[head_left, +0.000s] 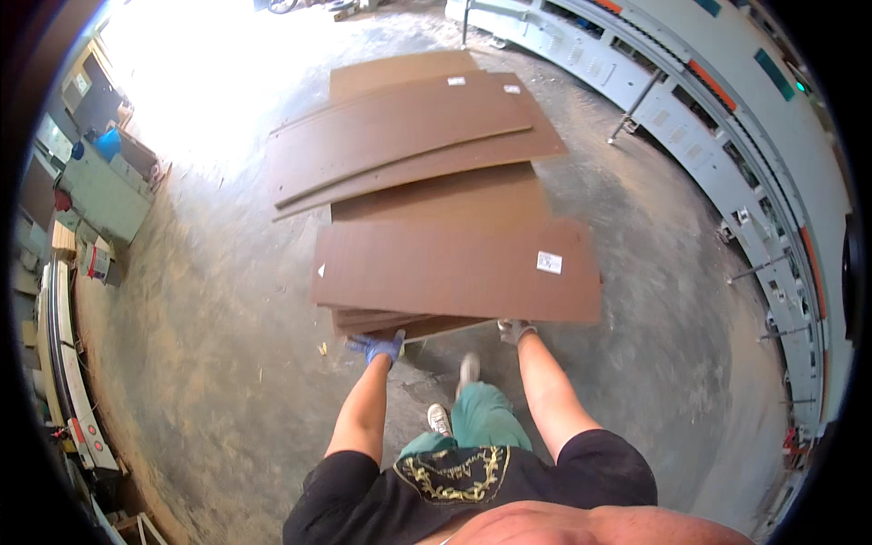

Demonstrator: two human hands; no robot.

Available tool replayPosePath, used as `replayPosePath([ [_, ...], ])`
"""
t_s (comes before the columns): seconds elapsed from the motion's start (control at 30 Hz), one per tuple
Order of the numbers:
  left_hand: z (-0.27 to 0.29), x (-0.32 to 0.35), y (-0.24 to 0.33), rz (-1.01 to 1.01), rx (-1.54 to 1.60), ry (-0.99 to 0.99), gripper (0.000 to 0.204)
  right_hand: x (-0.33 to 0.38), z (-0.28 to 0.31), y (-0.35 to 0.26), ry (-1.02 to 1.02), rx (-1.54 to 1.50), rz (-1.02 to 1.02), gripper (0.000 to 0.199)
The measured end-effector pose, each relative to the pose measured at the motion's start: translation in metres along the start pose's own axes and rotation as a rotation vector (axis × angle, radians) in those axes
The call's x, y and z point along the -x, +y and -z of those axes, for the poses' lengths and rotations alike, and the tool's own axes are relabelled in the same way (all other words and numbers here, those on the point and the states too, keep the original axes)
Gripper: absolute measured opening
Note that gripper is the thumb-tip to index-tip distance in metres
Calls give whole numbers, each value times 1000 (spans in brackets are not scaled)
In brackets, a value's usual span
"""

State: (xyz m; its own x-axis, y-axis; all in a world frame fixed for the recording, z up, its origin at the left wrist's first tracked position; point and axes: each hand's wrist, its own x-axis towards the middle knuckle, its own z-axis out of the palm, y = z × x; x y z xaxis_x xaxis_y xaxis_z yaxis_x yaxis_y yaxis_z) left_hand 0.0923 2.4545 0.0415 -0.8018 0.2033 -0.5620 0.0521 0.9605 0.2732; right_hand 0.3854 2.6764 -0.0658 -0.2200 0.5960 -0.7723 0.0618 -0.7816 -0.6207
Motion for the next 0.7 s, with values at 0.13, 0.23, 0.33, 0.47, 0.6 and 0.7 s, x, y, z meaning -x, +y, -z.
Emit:
replayPosePath([
  [0.13, 15, -56, 99, -34, -25, -20, 133, -92, -18, -44, -71, -119, 271, 25],
  [0.23, 27, -102, 156, -1, 52, 32, 131, -97, -89, -151, -138, -390, 62, 26],
  [0.33, 35, -130, 207, 12, -96, -20, 132, -116, -120, -209, -214, -633, -39, 28],
  [0.47, 51, -194, 304, 29, 79, 37, 132, -194, -161, -300, -134, -523, 73, 29],
  [0.6, 64, -262, 390, -26, -60, 86, 131, -316, -153, -355, -179, 382, 787, 27],
  [0.7, 97, -292, 475, 117, 144, -46, 129, -342, -205, -442, -401, -470, 118, 26],
])
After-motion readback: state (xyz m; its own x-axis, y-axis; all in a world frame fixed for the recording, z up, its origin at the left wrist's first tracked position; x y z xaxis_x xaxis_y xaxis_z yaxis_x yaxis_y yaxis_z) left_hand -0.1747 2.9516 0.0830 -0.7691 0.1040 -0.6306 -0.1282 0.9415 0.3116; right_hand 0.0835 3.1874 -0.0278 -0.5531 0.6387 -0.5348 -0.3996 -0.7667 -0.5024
